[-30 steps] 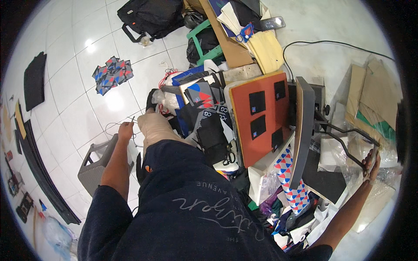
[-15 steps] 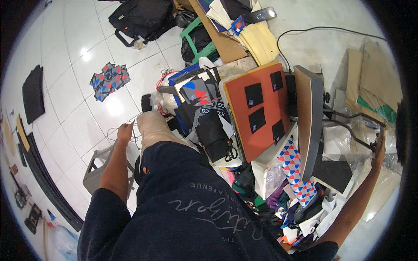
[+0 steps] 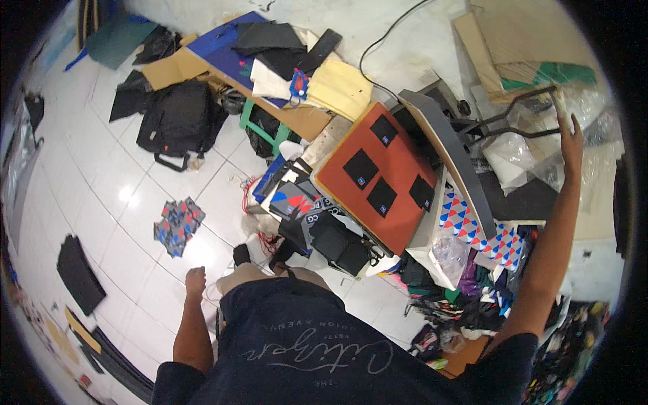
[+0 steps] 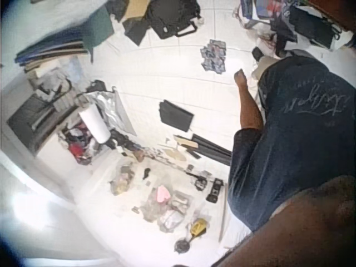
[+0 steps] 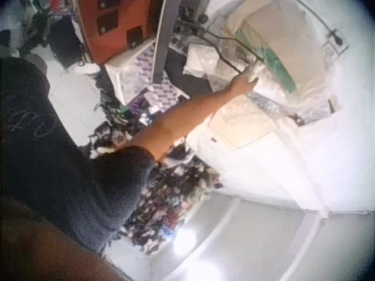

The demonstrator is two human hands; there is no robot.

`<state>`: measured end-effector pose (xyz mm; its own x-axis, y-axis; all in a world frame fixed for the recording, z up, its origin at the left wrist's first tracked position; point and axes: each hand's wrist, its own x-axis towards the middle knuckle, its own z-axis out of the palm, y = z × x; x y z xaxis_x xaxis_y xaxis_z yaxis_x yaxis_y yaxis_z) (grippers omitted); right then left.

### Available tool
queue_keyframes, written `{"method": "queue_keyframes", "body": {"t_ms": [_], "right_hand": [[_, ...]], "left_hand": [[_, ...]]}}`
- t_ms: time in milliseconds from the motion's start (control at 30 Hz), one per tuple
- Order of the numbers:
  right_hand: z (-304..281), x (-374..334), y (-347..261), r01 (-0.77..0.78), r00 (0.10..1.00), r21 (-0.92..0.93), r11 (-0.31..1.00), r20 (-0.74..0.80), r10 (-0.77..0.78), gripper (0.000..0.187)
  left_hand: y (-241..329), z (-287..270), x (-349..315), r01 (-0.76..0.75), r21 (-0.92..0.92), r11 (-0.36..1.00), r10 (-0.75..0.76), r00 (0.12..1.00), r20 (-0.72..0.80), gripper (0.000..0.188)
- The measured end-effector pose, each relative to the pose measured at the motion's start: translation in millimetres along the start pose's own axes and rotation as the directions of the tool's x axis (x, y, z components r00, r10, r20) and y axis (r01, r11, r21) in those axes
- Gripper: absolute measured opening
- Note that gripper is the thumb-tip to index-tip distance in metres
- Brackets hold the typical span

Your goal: The person places patterned transfer sheets onto a heat press, closes the press, and then removes the finished items. They repeat this process with multiple transfers and black rectangular items, stacking the completed pieces on the floor.

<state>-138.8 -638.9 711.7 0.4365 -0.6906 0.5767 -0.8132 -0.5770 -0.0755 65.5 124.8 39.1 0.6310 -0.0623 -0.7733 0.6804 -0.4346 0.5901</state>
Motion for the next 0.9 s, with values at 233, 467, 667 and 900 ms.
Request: {"method": "queue_keyframes", "body": {"t_ms": [233, 467, 667, 900], "right_hand": [[58.3, -284.0, -176.1, 0.463, 0.838, 0.508, 0.726, 0.016, -0.546, 0.020], [198.3, -406.3, -201.3, -0.292, 0.624, 0.584, 0.757, 0.717, -0.313, 0.020], [271.9, -376.4, -184.7, -0.254, 0.769, 0.471, 0.845, 0.628, -0.118, 0.023], [353.0, -304.0, -160.3, -0.051, 0.930, 0.178, 0.983, 0.368, -0.018, 0.023]], "left_hand": [[12.0, -93.0, 26.4, -0.004, -0.018, 1.000, 0.002, 0.997, -0.083, 0.023], [26.6, -59.8, 28.5, 0.049, 0.043, 0.998, -0.046, 0.996, -0.075, 0.020], [29.3, 10.1, 26.5, -0.127, 0.284, 0.950, 0.105, 0.990, 0.094, 0.024], [41.0, 5.2, 107.1, -0.194, 0.635, 0.748, 0.034, 0.966, 0.255, 0.035]]}}
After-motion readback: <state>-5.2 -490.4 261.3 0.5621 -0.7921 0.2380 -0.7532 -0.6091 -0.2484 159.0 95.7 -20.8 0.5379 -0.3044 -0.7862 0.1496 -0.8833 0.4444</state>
